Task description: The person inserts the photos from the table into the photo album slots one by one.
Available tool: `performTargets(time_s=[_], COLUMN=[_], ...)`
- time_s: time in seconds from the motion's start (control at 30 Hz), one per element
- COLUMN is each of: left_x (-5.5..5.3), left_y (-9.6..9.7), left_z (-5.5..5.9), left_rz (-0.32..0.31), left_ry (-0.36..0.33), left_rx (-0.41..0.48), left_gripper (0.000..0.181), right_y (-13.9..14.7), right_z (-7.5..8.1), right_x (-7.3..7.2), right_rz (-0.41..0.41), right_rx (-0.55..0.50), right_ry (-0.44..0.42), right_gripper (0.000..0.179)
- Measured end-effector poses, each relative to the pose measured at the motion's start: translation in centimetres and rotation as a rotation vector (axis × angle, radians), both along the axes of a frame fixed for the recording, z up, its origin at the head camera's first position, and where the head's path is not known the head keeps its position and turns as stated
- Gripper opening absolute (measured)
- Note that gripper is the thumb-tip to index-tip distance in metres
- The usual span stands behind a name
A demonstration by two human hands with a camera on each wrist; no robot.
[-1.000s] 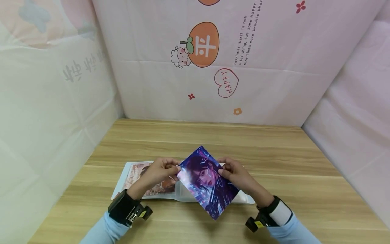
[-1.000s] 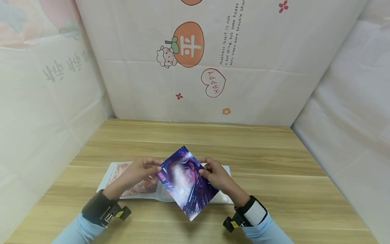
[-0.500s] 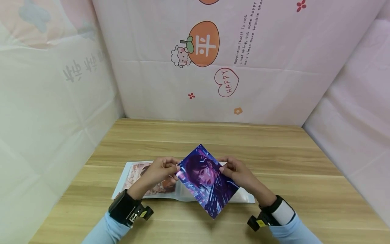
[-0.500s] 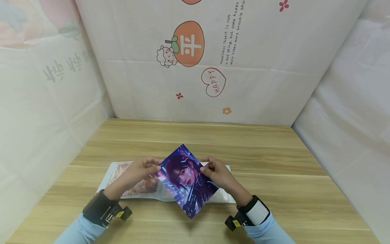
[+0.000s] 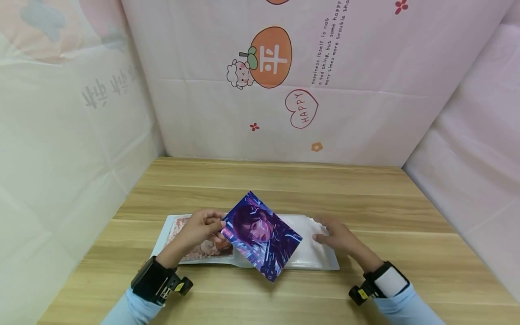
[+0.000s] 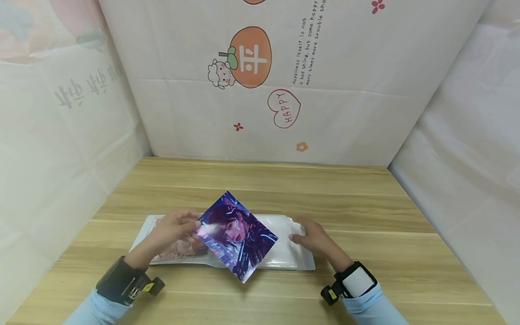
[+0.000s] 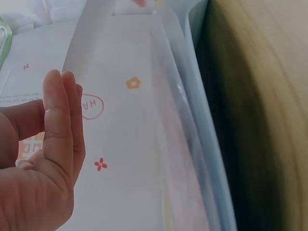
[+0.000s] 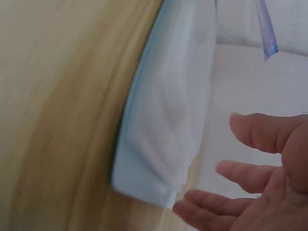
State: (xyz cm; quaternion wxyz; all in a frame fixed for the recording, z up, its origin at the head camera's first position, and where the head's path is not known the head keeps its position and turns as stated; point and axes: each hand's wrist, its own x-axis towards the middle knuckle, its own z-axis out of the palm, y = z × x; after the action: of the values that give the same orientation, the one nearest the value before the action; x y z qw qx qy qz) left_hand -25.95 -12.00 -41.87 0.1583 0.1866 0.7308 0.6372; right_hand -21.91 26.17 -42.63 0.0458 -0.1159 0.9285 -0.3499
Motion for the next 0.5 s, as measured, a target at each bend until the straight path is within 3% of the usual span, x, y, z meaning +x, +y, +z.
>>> performTargets(time_s=[0.2, 0.5], left_x=[0.2, 0.4], left_y=[-0.9, -1.5], left_z=[-0.5, -0.5], left_rz=[0.021, 0.037], left_ry=[-0.001, -0.012], left_rx=[-0.026, -0.027], left_gripper=[0.028, 0.030], right_y=[0.3, -0.2], right_z=[-0.4, -0.5], right_x=[0.4, 0.3], right_rz=[-0.042, -0.047], right_rx=[0.113, 0.258], right_ry=[-0.142, -0.177], right_gripper=[0.059, 0.061])
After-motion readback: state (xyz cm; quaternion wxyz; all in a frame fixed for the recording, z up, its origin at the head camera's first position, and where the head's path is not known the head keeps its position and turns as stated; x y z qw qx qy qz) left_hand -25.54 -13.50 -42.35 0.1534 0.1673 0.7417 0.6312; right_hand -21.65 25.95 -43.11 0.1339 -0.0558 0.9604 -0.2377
